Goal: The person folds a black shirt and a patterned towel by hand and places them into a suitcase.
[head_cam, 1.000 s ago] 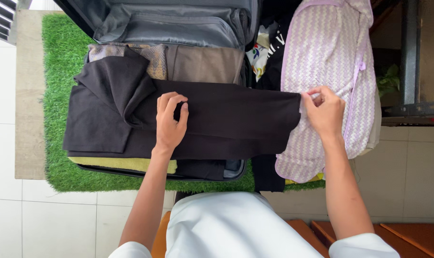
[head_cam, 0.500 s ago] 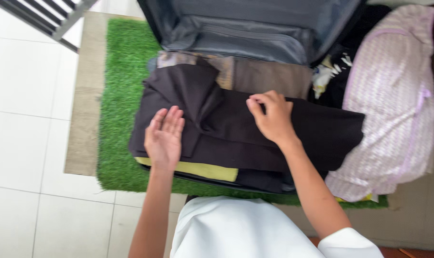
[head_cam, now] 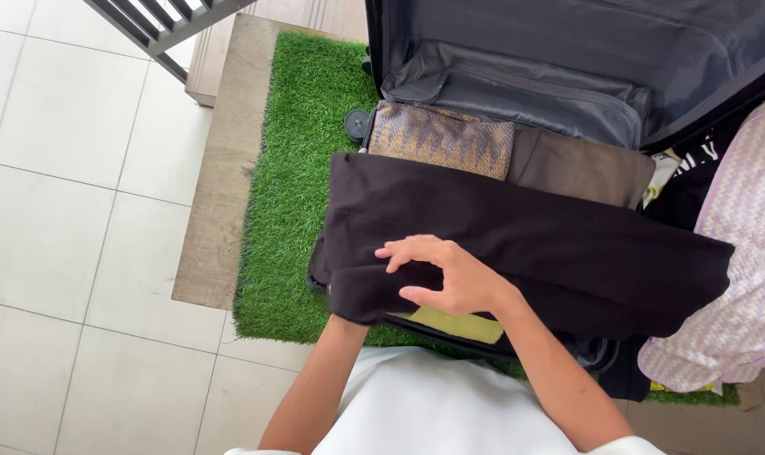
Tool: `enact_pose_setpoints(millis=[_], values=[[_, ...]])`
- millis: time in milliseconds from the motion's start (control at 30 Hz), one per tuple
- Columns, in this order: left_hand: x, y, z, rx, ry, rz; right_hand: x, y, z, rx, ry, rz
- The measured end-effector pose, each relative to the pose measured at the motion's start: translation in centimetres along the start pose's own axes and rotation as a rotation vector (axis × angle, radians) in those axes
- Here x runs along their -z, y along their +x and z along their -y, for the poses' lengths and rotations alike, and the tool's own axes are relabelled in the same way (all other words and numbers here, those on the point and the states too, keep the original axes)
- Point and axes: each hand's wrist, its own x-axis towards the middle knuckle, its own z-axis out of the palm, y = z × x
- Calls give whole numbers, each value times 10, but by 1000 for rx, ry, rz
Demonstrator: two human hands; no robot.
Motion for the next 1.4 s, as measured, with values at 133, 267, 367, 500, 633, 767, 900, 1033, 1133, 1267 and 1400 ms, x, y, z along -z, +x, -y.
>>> enact_pose_setpoints(millis=[133,267,367,500,633,767,900,1033,1133,1267,1400], values=[[-24,-7,-11,89,39,-84,-10,-8,-8,-148,79,-280],[-50,-8,-47,-92,2,-314,-22,-12,-19,-72,-293,-330],[-49,-5,-93,-160,89,-289,-26,-12,-22,-51,-384,-291],[-32,27,-137,-61,483,-411,-20,-3,-25,-190,-364,-280],[-20,86,-150,113,1004,-569,-13,22,-32,-242,-411,-357],[-1,126,-158,-61,1185,-525,-21,44,-43,-157,-650,-216],[8,126,-153,-125,774,-598,-23,42,-49,-182,-694,-194],[5,94,-136,-185,780,-568,-28,35,-53,-91,-657,-315],[4,50,-131,-226,993,-491,-35,18,-50,-71,-610,-404],[3,-17,-115,-340,1380,-374,-50,-19,-35,-67,-609,-398],[-8,-61,-102,-313,1505,-220,-65,-49,-18,-52,-592,-378]])
